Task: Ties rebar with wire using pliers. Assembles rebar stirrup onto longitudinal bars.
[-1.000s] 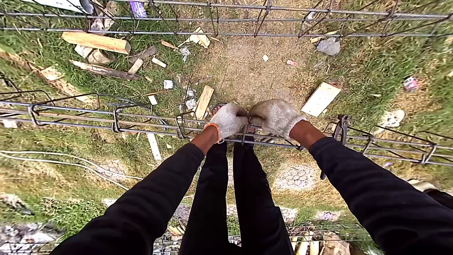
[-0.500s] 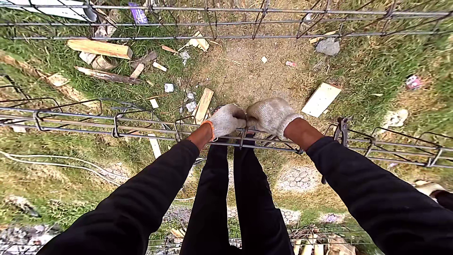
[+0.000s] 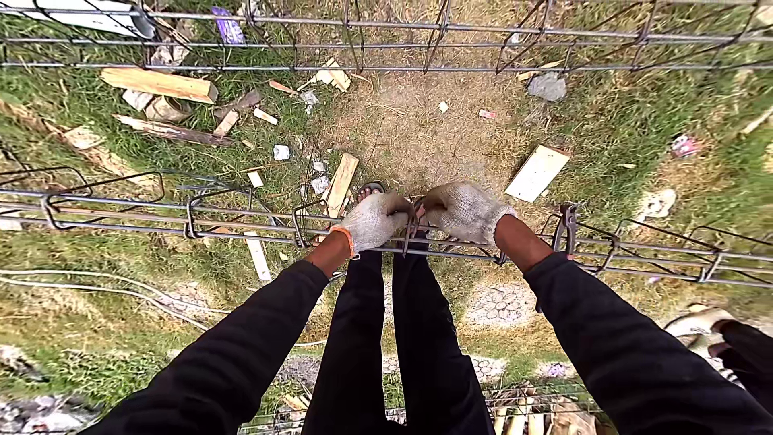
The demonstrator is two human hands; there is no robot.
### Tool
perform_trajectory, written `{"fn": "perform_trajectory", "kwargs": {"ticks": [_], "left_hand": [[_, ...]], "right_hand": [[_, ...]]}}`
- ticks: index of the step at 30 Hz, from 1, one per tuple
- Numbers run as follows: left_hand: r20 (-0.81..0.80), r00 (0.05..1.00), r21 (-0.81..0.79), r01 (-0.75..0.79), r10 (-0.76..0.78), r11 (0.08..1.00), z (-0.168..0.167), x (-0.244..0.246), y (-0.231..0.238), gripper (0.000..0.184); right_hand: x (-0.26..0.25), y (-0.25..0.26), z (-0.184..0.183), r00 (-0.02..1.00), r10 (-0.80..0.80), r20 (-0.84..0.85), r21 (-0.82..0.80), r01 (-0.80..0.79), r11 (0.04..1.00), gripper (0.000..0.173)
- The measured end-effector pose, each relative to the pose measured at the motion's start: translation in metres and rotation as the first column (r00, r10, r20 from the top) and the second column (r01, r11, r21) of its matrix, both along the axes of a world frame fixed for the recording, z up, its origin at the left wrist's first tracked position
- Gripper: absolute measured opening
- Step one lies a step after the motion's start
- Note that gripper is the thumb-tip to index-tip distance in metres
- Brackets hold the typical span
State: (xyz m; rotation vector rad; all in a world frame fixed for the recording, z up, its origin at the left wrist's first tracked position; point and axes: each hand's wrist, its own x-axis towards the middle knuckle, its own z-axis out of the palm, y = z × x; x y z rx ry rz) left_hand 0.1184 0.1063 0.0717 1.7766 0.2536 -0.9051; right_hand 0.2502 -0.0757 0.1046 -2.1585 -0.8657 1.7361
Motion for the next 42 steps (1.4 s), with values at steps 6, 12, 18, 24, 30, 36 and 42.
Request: {"fn": "perform_trajectory", "kwargs": {"ticks": [6, 12, 18, 24, 30, 36, 42], "left_hand": [[-0.047, 0.996, 0.102, -0.074, 0.080, 0.992, 0.000, -0.002, -0.008, 0.017], [-0.138, 0.981, 0.273, -0.097, 0.139, 0.957, -0.002, 0.003, -0.019, 0.020], [-0.134, 0.983, 0.141, -0.109, 0.128, 0.984, -0.010, 0.002, -0.008, 0.018], [-0.100, 0.991, 0.075, -0.086, 0.093, 0.994, -0.008, 0.001, -0.004, 0.020], [-0.103, 0.986, 0.227, -0.107, 0.133, 0.968, -0.010, 0.000, -0.016, 0.022], [-0.134, 0.963, 0.243, -0.196, 0.233, 0.950, -0.010, 0.002, -0.017, 0.022], [-0.184, 0.942, 0.208, -0.243, 0.282, 0.947, -0.014, 0.005, -0.014, 0.022]], "right_hand": [[-0.003, -0.004, -0.001, 0.998, -0.057, -0.023, -0.032, 0.057, 0.998, 0.019], [-0.027, -0.018, 0.012, 0.978, -0.205, -0.031, -0.078, 0.202, 0.976, 0.021], [-0.050, -0.024, 0.012, 0.973, -0.195, 0.123, -0.129, 0.211, 0.969, 0.020], [-0.060, -0.024, 0.014, 0.955, -0.290, 0.053, -0.164, 0.295, 0.941, 0.021], [-0.065, -0.022, 0.014, 0.975, -0.222, 0.014, -0.194, 0.220, 0.956, 0.020], [-0.078, -0.025, 0.014, 0.950, -0.310, 0.028, -0.193, 0.309, 0.931, 0.023], [-0.082, -0.023, 0.027, 0.950, -0.295, 0.100, -0.221, 0.311, 0.924, 0.024]]}}
